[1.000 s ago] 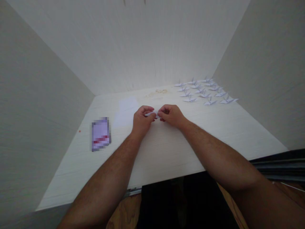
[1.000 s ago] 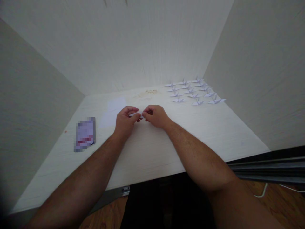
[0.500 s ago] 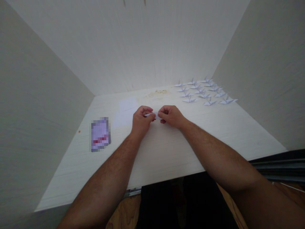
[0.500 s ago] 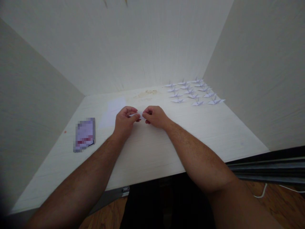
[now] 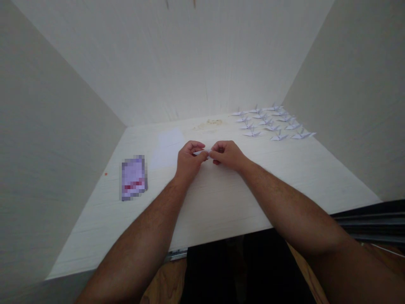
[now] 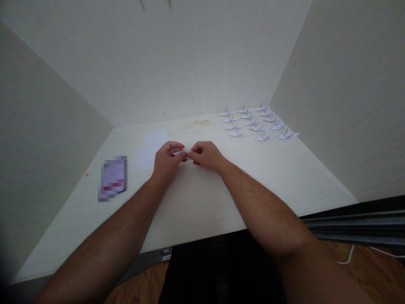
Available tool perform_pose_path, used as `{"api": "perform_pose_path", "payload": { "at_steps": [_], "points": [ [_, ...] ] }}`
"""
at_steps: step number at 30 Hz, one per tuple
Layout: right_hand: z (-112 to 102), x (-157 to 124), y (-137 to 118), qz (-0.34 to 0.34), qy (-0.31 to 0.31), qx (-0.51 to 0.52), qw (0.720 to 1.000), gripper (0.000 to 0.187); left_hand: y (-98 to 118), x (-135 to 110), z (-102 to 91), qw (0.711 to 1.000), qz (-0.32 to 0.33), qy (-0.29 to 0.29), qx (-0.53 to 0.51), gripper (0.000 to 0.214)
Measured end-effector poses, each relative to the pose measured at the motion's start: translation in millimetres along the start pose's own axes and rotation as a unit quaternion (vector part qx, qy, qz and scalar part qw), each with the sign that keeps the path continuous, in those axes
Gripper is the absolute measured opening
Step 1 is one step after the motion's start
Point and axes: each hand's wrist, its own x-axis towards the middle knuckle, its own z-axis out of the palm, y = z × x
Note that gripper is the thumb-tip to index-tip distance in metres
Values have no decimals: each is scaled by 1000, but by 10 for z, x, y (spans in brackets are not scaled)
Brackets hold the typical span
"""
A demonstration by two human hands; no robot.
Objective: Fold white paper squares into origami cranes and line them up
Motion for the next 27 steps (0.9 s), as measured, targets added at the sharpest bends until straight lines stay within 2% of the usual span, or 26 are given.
{"api": "perform_pose_path", "payload": {
  "at_steps": [4, 8, 18, 27],
  "points": [
    [4, 0, 8, -21, 13, -48, 999, 14, 1, -6, 8, 1000, 2, -4, -9, 25],
    [5, 1, 4, -20, 6, -49, 999, 14, -12, 0, 6, 1000, 7, -7, -18, 26],
    [-53, -30, -70, -19, -24, 89, 996, 21, -71, 49, 11, 992, -4, -33, -125, 32],
    [-84, -10, -47, -23, -40, 105, 993, 24, -45, 48, -13, 986, -16, -60, -153, 31]
  ]
}}
